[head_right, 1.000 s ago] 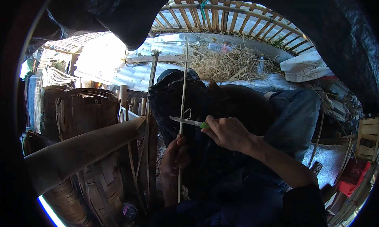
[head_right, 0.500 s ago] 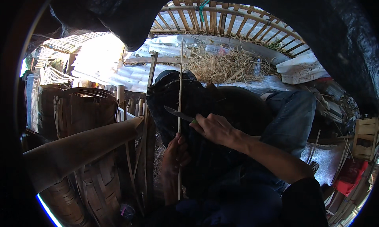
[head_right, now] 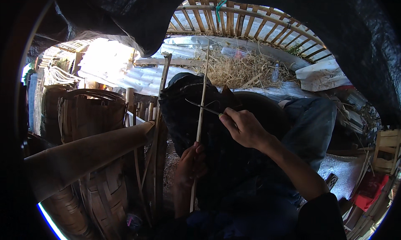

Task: The person holds a bamboo strip and scrapes along it using a knife.

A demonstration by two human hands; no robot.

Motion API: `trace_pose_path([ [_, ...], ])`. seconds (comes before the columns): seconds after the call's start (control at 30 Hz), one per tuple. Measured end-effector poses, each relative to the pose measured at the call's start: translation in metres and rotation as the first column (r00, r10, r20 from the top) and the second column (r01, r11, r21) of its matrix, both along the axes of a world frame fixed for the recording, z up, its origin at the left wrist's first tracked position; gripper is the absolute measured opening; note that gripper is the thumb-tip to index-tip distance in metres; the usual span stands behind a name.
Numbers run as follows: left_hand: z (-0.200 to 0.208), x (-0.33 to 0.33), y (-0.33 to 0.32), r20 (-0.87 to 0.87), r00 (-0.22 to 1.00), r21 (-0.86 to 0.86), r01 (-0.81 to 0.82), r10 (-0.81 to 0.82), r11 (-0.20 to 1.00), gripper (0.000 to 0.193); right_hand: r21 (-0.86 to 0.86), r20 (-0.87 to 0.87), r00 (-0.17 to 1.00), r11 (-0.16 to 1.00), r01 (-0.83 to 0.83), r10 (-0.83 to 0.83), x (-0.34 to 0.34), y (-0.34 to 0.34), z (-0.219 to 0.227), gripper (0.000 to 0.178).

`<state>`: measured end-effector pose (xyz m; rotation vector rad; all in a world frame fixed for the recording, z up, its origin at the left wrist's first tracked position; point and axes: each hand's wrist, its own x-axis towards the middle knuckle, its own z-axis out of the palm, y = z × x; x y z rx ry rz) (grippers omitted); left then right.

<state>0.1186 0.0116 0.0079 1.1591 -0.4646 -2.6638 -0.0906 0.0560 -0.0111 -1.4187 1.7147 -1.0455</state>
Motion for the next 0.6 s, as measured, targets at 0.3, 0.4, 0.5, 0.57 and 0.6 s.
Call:
trace_pose_path([
  [0.3, -0.005, 0.004, 0.001, 0.047, 0.999, -0.047, 0.016, -0.013, 0.999, 0.025, 0.131, 0.058, 0.998, 0.991, -0.029, 0.021, 0.004, 0.002, -0.027, 0.039],
  [0.4, -0.011, 0.012, 0.0, -0.092, 0.995, 0.072, -0.023, 0.03, 0.997, 0.025, 0.101, 0.161, 0.983, 0.989, -0.104, 0.087, 0.002, 0.001, -0.027, 0.04],
  [0.5, -0.012, 0.014, 0.001, -0.082, 0.996, 0.071, -0.039, 0.045, 0.997, 0.025, 0.158, 0.076, 0.99, 0.979, -0.131, 0.12, 0.004, 0.002, -0.025, 0.038],
  [0.57, -0.011, 0.011, 0.001, -0.022, 0.998, 0.081, -0.055, 0.057, 0.995, 0.025, 0.077, -0.096, 0.99, 0.992, -0.1, 0.108, 0.012, -0.004, -0.025, 0.036],
  [0.6, -0.012, 0.012, 0.002, -0.022, 0.998, 0.082, -0.052, 0.054, 0.995, 0.025, 0.078, -0.096, 0.99, 0.992, -0.097, 0.105, 0.012, -0.007, -0.025, 0.036],
])
